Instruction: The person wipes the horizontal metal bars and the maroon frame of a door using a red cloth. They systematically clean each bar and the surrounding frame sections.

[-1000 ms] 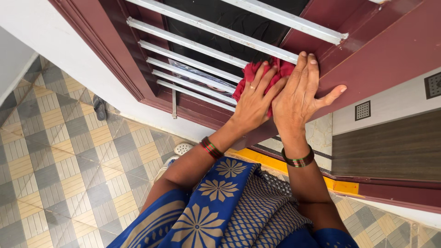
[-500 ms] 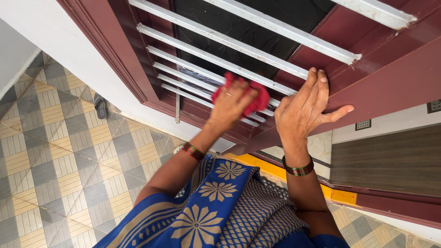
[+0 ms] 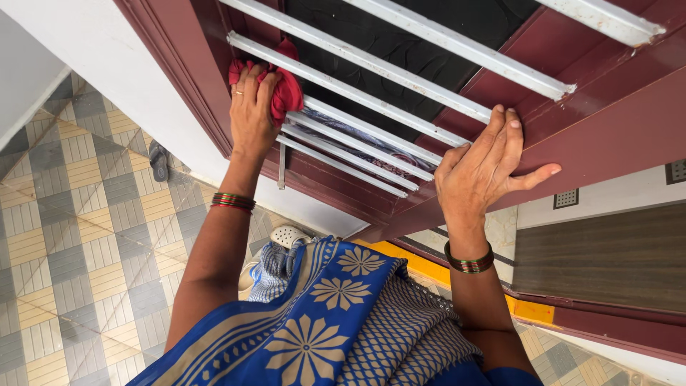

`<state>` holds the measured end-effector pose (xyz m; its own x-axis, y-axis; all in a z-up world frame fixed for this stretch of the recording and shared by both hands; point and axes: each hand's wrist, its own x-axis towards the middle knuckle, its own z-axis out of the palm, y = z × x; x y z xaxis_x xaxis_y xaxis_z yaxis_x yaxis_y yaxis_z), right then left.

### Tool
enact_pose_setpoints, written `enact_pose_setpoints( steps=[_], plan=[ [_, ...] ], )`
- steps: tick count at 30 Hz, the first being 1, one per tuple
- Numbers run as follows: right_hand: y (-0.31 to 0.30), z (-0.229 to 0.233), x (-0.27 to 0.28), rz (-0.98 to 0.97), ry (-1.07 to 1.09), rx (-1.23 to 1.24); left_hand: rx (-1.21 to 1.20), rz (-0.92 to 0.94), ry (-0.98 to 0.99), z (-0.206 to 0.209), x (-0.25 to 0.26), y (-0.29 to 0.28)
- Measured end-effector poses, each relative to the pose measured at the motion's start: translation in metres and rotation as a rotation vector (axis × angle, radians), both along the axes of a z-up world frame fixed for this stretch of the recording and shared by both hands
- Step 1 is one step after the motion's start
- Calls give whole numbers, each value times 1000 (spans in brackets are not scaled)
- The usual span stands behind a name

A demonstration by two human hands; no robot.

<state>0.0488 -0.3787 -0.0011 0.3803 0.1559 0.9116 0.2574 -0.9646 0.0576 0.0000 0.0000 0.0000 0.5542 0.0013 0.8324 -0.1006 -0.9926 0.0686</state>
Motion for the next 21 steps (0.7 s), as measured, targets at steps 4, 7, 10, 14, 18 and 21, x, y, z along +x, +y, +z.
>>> enact_pose_setpoints(
  steps=[4, 7, 10, 14, 18, 21],
  plan=[
    [-1, 1, -4, 4, 14, -18, -150, -33, -14, 1, -10, -15],
    [-2, 5, -7, 1, 22, -30, -301, -45, -91, -7, -30, -30],
    [-1, 8, -8, 36, 44, -25, -617, -113, -207, -36, -54, -49],
    [1, 1, -19, 194, 99, 55, -1246, -270, -179, -87, -73, -58],
    [35, -22, -49, 669, -6, 240, -1678, -457, 8, -130, -77, -73],
    [73, -50, -84, 1144, 598, 183, -1885, -635, 151, -149, -81, -91]
  ],
)
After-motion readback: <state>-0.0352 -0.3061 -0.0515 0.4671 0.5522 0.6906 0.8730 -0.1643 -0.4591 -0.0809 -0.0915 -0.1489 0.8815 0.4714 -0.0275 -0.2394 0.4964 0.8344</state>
